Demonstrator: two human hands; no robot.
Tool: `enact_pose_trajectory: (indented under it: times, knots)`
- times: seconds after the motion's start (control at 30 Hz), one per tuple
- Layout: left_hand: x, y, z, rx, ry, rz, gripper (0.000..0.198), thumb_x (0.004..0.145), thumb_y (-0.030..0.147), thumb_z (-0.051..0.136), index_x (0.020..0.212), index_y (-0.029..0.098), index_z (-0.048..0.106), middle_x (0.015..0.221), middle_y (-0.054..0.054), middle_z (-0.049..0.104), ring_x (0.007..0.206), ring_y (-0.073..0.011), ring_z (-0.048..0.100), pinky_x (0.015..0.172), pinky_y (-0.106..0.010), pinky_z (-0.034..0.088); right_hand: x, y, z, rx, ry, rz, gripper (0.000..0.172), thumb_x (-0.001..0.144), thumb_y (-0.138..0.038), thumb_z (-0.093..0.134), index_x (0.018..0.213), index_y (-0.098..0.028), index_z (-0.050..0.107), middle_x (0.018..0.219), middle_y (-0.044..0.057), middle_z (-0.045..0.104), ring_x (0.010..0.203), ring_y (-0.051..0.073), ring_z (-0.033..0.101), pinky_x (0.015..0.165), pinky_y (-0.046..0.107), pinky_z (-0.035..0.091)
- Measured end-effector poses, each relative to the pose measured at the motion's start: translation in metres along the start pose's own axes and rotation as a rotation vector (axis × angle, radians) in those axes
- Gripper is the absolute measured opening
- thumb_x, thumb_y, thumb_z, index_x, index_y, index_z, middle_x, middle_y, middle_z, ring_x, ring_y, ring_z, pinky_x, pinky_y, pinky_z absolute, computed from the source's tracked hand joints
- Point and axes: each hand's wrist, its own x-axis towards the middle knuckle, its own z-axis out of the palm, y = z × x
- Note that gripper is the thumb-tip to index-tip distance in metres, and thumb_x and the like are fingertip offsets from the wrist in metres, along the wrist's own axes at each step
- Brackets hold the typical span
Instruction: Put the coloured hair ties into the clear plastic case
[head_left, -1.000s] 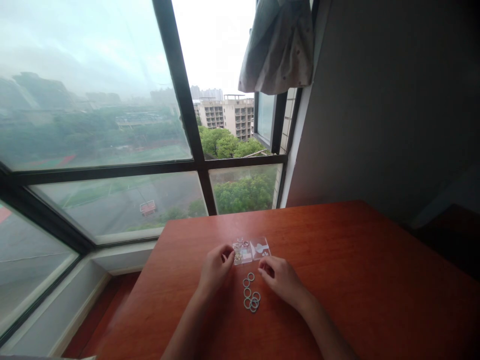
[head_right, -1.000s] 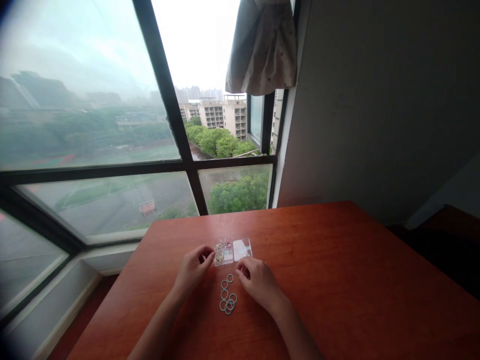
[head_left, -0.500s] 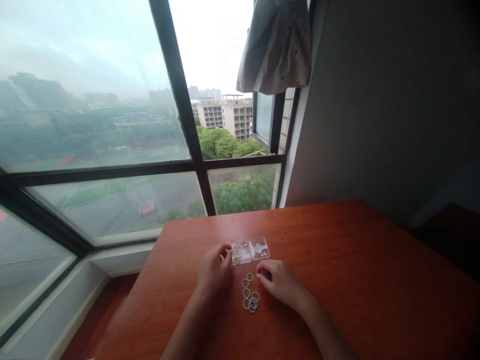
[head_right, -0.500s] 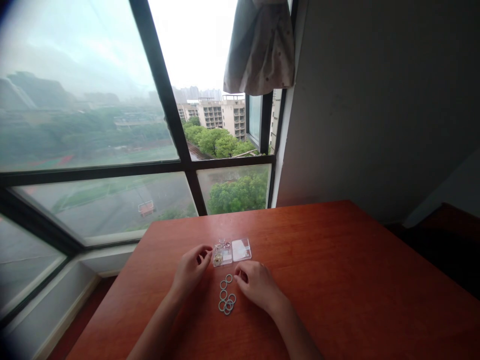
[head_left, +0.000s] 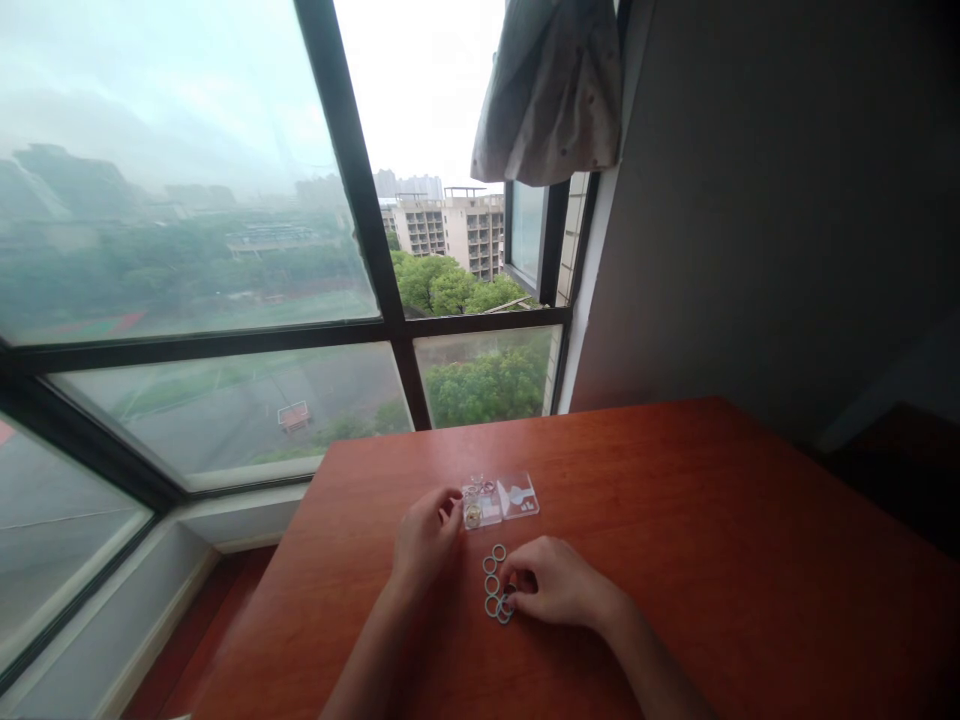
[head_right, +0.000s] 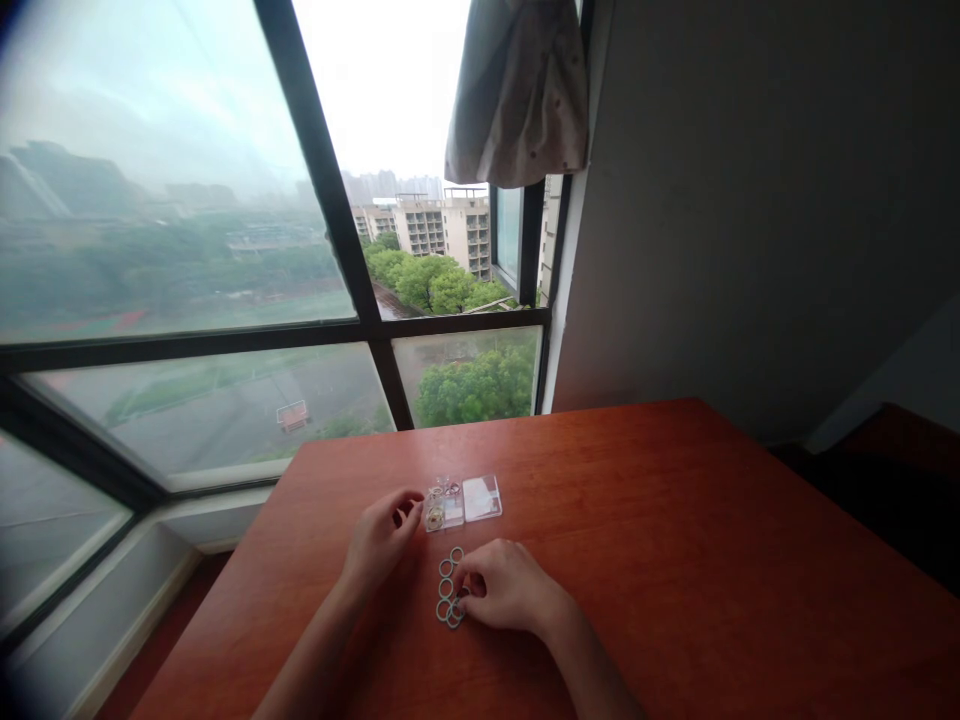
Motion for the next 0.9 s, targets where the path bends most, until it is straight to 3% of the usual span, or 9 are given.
enact_pose_trajectory:
  times: [0.33, 0.63, 0.9]
  knots:
    - [0.000, 0.001, 0.000, -0.019, -0.008, 0.031, 0.025, 0.088, 0.036, 0.048, 0.091, 0.019, 0.066, 0.071, -0.001, 0.067, 0.060, -0.0147, 0.058, 0.058, -0.024, 0.041, 0.001, 0.000, 0.002, -0.013, 0.016, -0.004, 0.017, 0.072, -0.017, 0.061, 0.081, -0.024, 0.074, 0.073, -0.002, 0.070, 0.064, 0.012, 0.060, 0.058, 0.019, 0.036]
    - [-0.003, 0.006, 0.006, -0.107, -0.031, 0.153, 0.020, 0.089, 0.030, 0.048, 0.094, 0.018, 0.064, 0.072, -0.001, 0.064, 0.058, -0.0121, 0.054, 0.058, -0.022, 0.041, 0.012, 0.007, 0.005, 0.081, 0.400, 0.054, 0.007, 0.079, -0.017, 0.058, 0.077, -0.019, 0.064, 0.066, -0.001, 0.062, 0.060, 0.012, 0.054, 0.058, 0.021, 0.037]
    - [-0.015, 0.038, 0.005, -0.036, -0.196, 0.331, 0.019, 0.092, 0.031, 0.048, 0.095, 0.021, 0.064, 0.081, -0.001, 0.063, 0.063, -0.0114, 0.053, 0.060, -0.021, 0.040, 0.013, 0.011, 0.003, 0.144, 0.496, 0.053, 0.008, 0.082, -0.023, 0.059, 0.079, -0.019, 0.065, 0.064, -0.001, 0.061, 0.057, 0.013, 0.053, 0.054, 0.022, 0.037]
